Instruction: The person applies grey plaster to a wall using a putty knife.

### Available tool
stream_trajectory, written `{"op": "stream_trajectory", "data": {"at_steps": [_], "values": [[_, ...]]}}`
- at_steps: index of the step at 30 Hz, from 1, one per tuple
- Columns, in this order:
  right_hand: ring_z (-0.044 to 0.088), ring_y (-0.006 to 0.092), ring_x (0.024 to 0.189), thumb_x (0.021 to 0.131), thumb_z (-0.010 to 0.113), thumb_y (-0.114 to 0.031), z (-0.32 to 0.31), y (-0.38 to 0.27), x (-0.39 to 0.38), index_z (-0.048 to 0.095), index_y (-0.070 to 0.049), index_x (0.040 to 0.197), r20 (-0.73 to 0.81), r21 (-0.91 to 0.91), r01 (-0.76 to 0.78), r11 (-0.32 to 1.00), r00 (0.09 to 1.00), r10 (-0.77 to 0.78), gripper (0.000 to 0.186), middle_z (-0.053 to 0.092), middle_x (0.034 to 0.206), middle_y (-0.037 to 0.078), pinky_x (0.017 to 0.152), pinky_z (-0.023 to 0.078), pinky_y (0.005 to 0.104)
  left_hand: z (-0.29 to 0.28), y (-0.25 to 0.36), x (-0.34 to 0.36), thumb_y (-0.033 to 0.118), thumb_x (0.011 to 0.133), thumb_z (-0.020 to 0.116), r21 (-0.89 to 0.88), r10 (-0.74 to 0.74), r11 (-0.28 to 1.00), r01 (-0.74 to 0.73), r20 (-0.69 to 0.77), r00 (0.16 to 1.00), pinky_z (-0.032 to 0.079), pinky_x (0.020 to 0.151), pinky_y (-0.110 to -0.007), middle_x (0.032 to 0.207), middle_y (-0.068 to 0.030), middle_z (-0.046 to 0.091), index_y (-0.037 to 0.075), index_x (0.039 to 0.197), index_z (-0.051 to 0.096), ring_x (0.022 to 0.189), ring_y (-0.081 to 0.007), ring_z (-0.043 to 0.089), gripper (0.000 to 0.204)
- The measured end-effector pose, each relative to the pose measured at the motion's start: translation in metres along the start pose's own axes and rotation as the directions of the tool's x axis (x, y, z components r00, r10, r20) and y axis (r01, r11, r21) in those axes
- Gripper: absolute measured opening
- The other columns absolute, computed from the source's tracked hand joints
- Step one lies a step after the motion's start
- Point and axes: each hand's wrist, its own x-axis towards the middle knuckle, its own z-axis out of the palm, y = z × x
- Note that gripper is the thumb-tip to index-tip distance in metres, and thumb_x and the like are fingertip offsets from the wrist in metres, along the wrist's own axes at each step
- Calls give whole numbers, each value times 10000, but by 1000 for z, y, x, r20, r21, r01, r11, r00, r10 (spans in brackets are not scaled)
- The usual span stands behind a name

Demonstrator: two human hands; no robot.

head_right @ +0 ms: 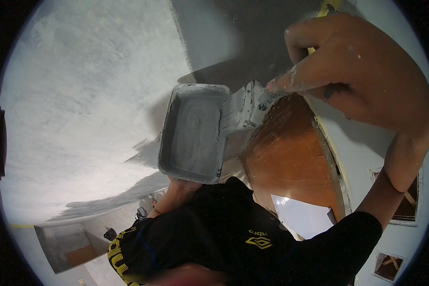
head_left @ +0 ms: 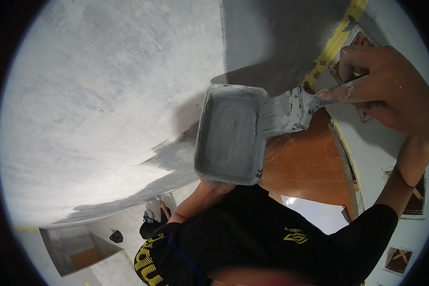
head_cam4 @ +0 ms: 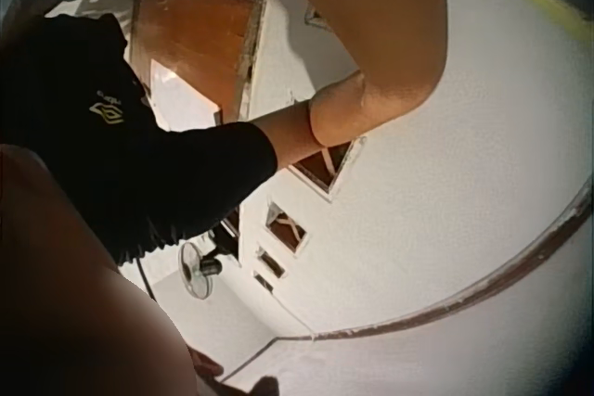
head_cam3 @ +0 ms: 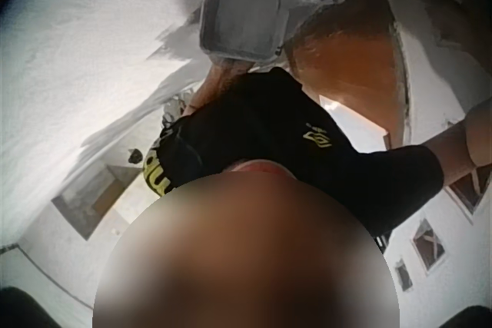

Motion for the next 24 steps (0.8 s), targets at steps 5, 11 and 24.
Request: {"op": "stream_trajectory", "data": {"at_steps": [5, 11, 24], "values": [[530, 189, 647, 750, 727, -38, -3, 23, -3, 784, -99, 1099, 22, 40, 65, 997, 998, -66, 358, 535, 758, 55, 566, 386, 381, 4, -1, -1, 565, 933, 618, -54, -16, 998, 16, 4, 1000, 410, 1153, -532, 1573, -154, 376, 98, 1568, 316, 1405, -334, 454, 845], [599, 203, 734, 818, 770, -127, 29, 28, 20, 762, -43, 1124, -120, 259, 30, 966, 993, 2, 318, 629, 828, 76, 674, 476, 342, -3, -7, -17, 567, 955, 567, -57, 122, 990, -132, -156, 980, 417, 1145, -537, 1572, -144, 380, 101, 1565, 322, 1399, -337, 460, 806], [617, 137, 646, 894, 771, -226, 50, 46, 37, 681, -54, 1226, 463, 488, -649, 583, 759, 458, 385, 685, 988, 27, 556, 495, 253, -2, 6, -35, 539, 1014, 468, -136, 146, 975, -176, -203, 968, 385, 1164, -545, 1556, -190, 385, 65, 1559, 313, 1406, -384, 432, 739]]}}
